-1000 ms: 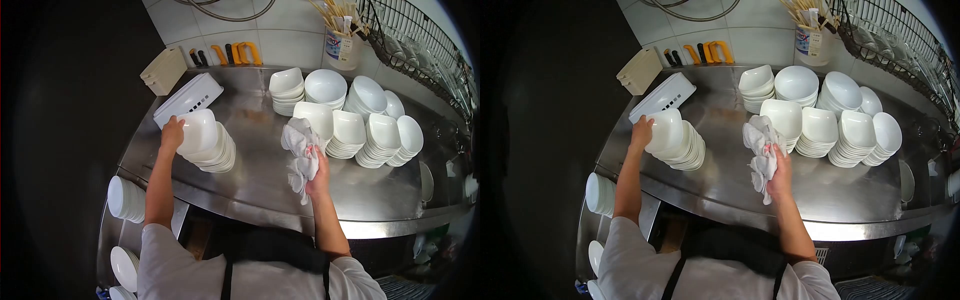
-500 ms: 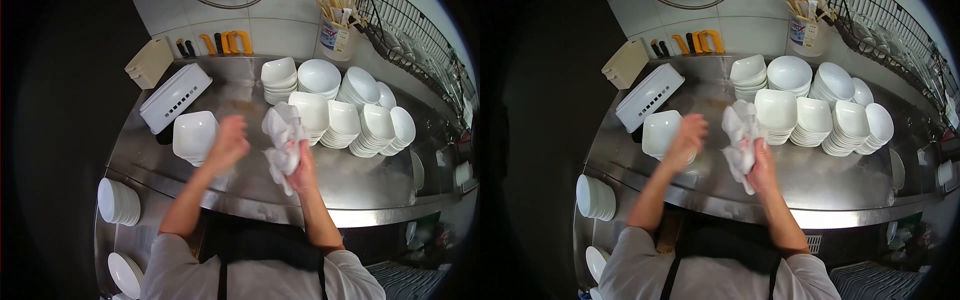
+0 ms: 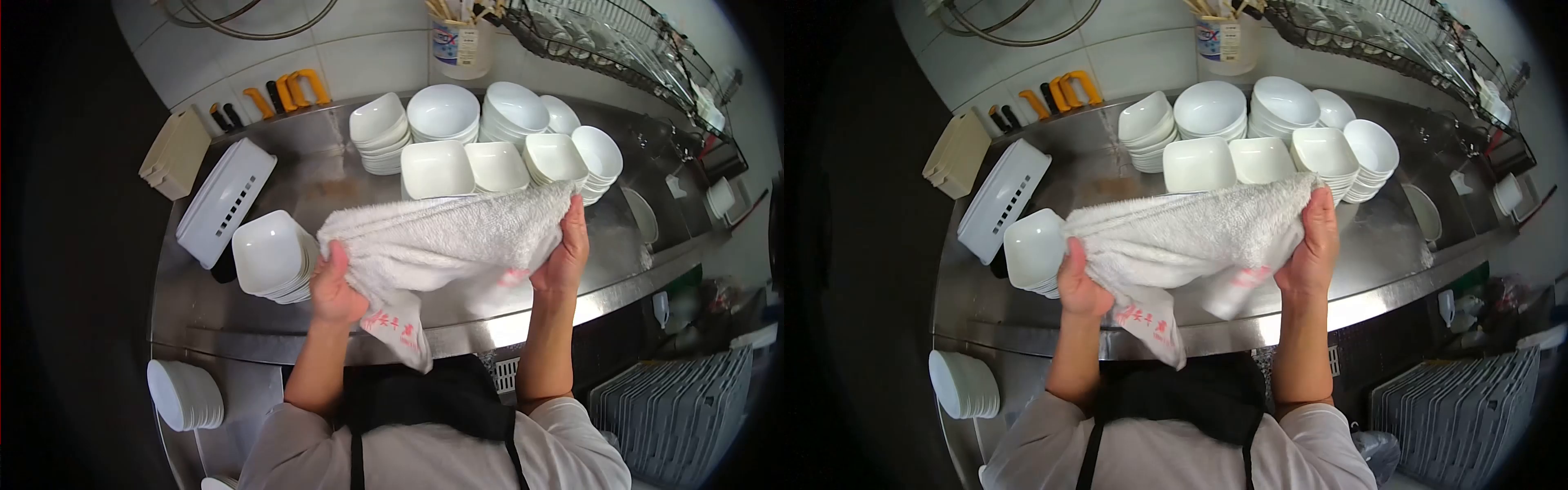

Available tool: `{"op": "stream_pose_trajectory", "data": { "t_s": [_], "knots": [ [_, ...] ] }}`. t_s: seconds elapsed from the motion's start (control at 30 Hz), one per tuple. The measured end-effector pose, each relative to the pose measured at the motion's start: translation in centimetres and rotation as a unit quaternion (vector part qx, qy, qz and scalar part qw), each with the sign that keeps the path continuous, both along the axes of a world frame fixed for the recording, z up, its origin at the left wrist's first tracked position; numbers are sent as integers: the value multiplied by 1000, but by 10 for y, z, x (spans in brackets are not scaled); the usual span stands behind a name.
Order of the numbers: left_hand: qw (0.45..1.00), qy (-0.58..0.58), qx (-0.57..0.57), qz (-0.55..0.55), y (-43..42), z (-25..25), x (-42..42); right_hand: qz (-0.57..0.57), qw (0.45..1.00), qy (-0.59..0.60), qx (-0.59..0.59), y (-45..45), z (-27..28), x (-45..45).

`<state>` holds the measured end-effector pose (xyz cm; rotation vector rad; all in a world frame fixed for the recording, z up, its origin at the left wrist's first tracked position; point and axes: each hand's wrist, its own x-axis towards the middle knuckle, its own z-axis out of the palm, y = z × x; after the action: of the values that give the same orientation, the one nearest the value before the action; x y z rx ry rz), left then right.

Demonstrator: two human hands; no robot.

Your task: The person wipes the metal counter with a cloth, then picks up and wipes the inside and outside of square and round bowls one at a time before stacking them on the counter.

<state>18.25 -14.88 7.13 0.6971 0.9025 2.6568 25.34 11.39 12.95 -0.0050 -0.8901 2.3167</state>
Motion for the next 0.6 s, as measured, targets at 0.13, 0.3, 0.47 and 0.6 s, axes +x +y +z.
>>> {"op": "stream_pose_trajectory", "data": {
  "t_s": [0.13,0.3,0.47,0.6],
  "knots": [
    [981,-52,131,-136,-8,21,-18,-57,941,-63,326,39,-4,24],
    [957,-92,153,-230,0,38,-21,-207,882,-61,418,57,29,16],
    [773,-225,306,-508,58,21,-2,-199,831,-39,519,20,30,-32],
    [889,-172,167,-391,38,41,-5,-29,925,-193,327,17,-67,-17]
  ]
}}
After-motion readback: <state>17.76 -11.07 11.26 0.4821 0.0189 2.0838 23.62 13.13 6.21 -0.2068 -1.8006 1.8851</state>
